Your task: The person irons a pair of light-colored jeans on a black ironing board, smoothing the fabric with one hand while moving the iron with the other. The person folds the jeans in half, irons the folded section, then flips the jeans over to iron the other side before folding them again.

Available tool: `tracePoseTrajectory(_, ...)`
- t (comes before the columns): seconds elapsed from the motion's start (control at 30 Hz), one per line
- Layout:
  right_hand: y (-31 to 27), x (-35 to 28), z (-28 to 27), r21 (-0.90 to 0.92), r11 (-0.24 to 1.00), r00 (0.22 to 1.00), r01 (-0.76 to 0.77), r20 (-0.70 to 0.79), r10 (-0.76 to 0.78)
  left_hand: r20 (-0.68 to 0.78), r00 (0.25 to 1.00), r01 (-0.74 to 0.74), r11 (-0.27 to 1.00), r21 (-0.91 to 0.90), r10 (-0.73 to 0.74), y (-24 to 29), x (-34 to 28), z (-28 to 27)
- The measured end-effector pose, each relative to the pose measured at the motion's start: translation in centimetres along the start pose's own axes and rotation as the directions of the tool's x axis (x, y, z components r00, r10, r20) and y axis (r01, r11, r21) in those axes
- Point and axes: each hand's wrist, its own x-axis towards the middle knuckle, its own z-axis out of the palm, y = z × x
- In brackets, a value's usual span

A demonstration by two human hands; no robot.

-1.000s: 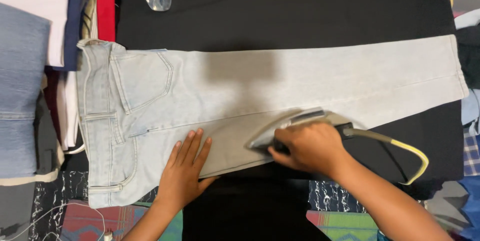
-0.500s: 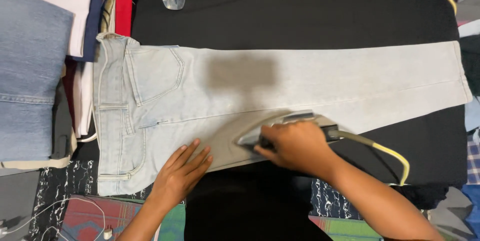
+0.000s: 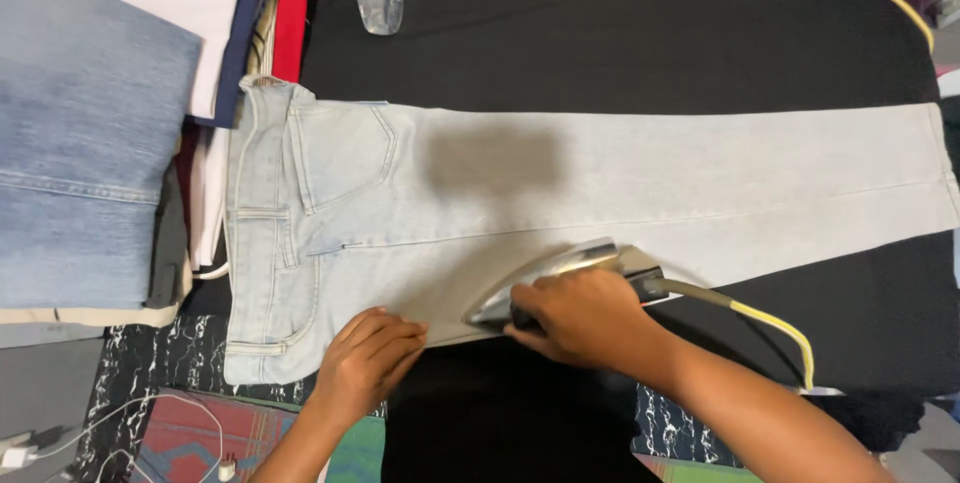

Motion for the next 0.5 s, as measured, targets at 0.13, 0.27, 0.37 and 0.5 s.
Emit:
tracePoseTrajectory(0.13,1.7,0.1,-0.7,0.026,1.0,1.0,0.015,-0.004,-0.015,-0.006,0.999,0.035,0.999,-0.026,-0.036,0.8,1.6,-1.5)
tracePoseTrajectory(0.27,4.1,1.5,-2.3,0.017,0.993,0.968,-0.12,-0.222,0.121,-0.085,0.993,0.095,0.989,0.112,-0.086,-2.2,3.5,-1.4)
tracePoseTrajectory(0.37,4.3,3.6,-4.1,0.012,0.966,0.95,-0.257,-0.181,0.255,-0.097,0.987,0.146,0.965,0.217,-0.127,-4.4,6.3,-1.6)
tracePoseTrajectory(0.5,4.0,7.0,-4.3,-0.035,0.97,0.963,-0.241,-0.134,0.234,0.12,0.94,0.278,0.922,0.268,-0.319,-7.3,9.4,-1.9)
